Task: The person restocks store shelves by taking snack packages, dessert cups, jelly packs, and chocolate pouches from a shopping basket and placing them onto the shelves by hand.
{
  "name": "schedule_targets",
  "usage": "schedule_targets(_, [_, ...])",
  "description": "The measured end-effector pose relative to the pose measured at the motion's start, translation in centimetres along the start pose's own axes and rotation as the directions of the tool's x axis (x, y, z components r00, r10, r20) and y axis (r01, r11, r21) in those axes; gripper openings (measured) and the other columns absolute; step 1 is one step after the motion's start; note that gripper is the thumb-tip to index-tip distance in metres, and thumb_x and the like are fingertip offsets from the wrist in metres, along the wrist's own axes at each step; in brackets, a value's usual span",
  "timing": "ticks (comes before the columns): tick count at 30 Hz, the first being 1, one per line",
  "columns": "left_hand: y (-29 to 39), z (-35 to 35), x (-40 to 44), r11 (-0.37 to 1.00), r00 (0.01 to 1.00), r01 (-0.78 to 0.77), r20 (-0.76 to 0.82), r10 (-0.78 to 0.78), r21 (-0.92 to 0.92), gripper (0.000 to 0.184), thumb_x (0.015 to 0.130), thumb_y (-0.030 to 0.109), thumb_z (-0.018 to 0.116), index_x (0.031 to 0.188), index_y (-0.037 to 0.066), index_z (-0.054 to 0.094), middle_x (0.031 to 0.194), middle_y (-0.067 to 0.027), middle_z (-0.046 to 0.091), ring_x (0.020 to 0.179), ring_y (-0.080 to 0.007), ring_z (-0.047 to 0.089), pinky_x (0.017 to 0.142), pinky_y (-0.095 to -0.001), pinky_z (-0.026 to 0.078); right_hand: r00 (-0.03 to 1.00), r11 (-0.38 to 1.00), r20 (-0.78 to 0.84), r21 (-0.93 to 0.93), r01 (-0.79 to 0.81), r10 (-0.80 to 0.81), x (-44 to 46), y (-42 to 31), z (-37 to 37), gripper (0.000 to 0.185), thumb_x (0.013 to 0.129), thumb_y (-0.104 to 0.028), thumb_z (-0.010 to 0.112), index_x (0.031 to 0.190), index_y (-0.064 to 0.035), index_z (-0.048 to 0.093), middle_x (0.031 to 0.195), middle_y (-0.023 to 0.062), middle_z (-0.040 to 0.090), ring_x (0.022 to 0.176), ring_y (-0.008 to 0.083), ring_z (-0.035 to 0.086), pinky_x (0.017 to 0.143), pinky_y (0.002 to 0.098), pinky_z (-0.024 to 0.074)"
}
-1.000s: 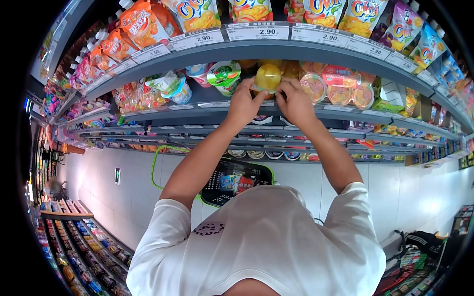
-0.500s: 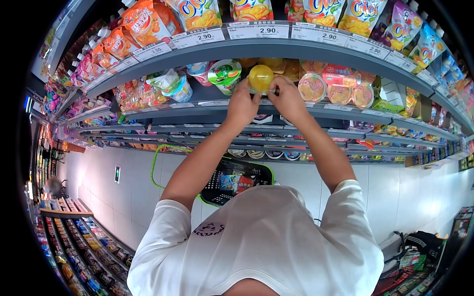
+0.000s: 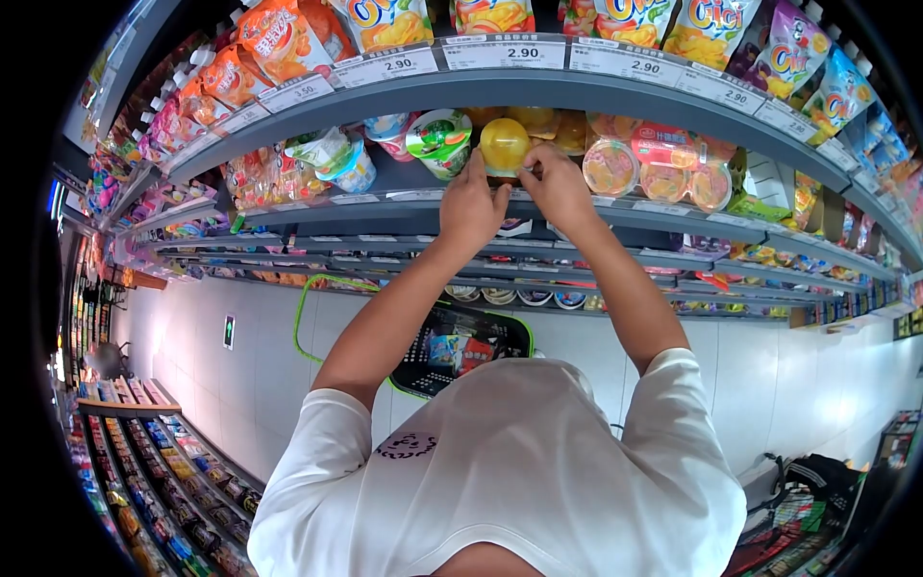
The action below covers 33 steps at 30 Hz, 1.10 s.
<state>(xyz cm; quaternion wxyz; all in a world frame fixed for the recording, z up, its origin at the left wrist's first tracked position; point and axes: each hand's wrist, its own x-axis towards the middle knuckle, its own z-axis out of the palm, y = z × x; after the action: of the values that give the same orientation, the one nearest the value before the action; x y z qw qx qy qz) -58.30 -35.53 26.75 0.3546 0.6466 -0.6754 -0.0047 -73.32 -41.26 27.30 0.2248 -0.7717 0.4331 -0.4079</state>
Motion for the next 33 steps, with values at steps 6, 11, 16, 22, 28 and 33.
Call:
schedule_targets(6, [0.0,0.2,-0.3,0.996,0.997,-0.062,-0.044,0.065,0.069,0.073,0.077,0.022,0.067,0.131,-0.013,0.033,0.113,-0.0297,0.055,0.101,-0.0405,0.057,0.088,-0.0432,0.046,0.999,0.998,-0.03,0.063,0.027,-0.025,-0.1,0.3,0.4,0.019,0.078,-0.009,0.069,0.089,-0.0009,0.056,0.086,0.015,0.062,0.073,0.0267,0.065,0.065,0.0341,0.0505])
schedule_targets(11, [0.6,-0.4,-1.3,0.996,0.997,-0.072,0.014,0.072,0.044,0.077,0.075,0.022,0.067,0.133,-0.013,0.029,0.12,-0.0315,0.05,0.113,-0.0415,0.049,0.102,-0.0464,0.034,0.998,0.993,-0.05,0.1,0.054,-0.049,0.0,0.5,0.6,0.019,0.076,-0.01,0.069,0.086,-0.0013,0.056,0.086,0.0144,0.06,0.071,0.0292,0.062,0.065,0.0365,0.0497])
schedule_targets(16, [0.6,-0.5,-2.8,0.976,0.989,-0.142,-0.019,0.147,0.164,0.076,0.075,0.021,0.066,0.132,-0.012,0.031,0.122,-0.0316,0.048,0.119,-0.0406,0.045,0.106,-0.0476,0.028,0.998,0.999,-0.052,0.03,0.039,-0.038,0.0,-0.1,0.6,0.021,0.076,-0.013,0.07,0.087,-0.0017,0.057,0.087,0.0143,0.06,0.072,0.0284,0.063,0.065,0.0363,0.0505])
schedule_targets(22, [0.2,-0.8,-2.9,0.976,0.988,-0.151,0.007,0.152,0.16,0.075,0.074,0.02,0.066,0.132,-0.012,0.032,0.122,-0.0297,0.05,0.119,-0.0387,0.045,0.106,-0.0463,0.028,0.998,0.999,-0.05,0.042,0.035,-0.033,-0.1,-0.1,0.8,0.022,0.076,-0.014,0.07,0.088,-0.0019,0.056,0.091,0.0148,0.06,0.072,0.0283,0.063,0.064,0.0363,0.0506])
schedule_targets(28, [0.2,-0.8,-2.7,0.968,0.987,-0.163,0.041,0.158,0.192,0.075,0.073,0.02,0.064,0.132,-0.014,0.031,0.118,-0.0277,0.051,0.117,-0.036,0.046,0.106,-0.0456,0.028,0.996,0.998,-0.07,0.016,0.055,-0.053,-0.2,-0.3,1.0,0.022,0.077,-0.015,0.069,0.088,-0.0022,0.055,0.093,0.0151,0.059,0.071,0.0292,0.063,0.063,0.0375,0.0498])
schedule_targets(33, [0.2,-0.7,-2.8,0.964,0.987,-0.162,0.048,0.156,0.209,0.075,0.073,0.019,0.064,0.132,-0.015,0.031,0.117,-0.027,0.051,0.115,-0.0359,0.047,0.106,-0.0455,0.028,0.995,0.998,-0.075,-0.003,0.058,-0.058,-0.4,-0.6,1.0,0.022,0.078,-0.016,0.068,0.089,-0.0032,0.054,0.093,0.0146,0.059,0.07,0.0293,0.062,0.062,0.0384,0.0492])
